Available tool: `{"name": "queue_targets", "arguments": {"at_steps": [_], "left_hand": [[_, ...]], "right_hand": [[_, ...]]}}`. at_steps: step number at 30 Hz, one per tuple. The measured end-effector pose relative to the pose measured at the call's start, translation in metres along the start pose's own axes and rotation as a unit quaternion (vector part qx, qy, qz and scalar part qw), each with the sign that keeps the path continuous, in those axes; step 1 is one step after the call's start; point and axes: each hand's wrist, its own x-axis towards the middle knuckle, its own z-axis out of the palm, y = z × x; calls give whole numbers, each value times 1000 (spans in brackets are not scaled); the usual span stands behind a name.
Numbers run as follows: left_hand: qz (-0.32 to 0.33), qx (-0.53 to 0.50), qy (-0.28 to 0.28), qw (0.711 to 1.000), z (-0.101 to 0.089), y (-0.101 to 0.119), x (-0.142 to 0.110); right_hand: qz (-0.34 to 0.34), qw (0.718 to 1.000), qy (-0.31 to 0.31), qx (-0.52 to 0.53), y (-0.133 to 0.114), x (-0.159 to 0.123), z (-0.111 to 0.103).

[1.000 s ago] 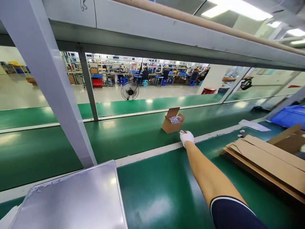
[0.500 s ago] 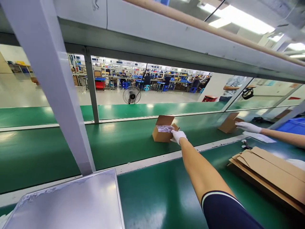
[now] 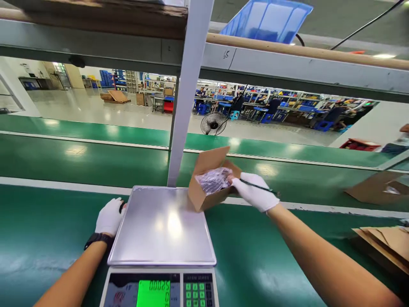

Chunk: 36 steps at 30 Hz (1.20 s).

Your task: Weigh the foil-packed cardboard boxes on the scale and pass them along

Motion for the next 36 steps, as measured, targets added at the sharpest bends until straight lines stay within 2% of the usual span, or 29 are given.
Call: {"name": "queue_targets", "arguments": {"at_steps": [1,3,5,7,10,13,15,18,20,22,25,27,29,32,34,36], "left_hand": [[4,6,-15,1000,-1,-2,-3],[2,-16,-19,1000,-3,-2,-6],[-16,-66,6,998,-5,-3,-9],[-35,-105,20,994,-6,-5,-15],[-63,-124,17,990,-9,-12,-32],[-99,-178,26,979,-15,-13,-53],[-123,-250,40,959,-20,-10,-67],[-143,-334,53,930,-25,-3,-84],[-152,-371,50,915,-26,1,-92],[-166,-432,33,886,-25,3,-97],[-201,-533,8,822,-29,3,-101],[-208,-557,20,804,-41,5,-102],[-180,-553,47,812,-60,13,-101],[-103,-535,81,835,-96,40,-95],[-48,-519,86,849,-118,66,-91],[17,-493,62,868,-132,95,-88]], "right_hand": [[-14,999,-35,0,-10,-19,8],[-26,991,-106,82,-15,-53,21],[-14,972,-119,200,0,-76,33],[32,962,-64,264,33,-93,47],[132,956,15,262,93,-121,73],[135,955,119,235,133,-153,94],[119,957,156,214,141,-170,101],[124,964,122,199,138,-178,103],[123,964,97,213,135,-174,101],[128,961,88,230,133,-166,99],[151,959,101,219,122,-154,90],[133,962,112,211,105,-149,79],[80,962,113,235,79,-146,65],[7,954,98,282,25,-145,47],[-37,956,73,283,-15,-146,43],[-98,958,23,268,-54,-146,48]]}}
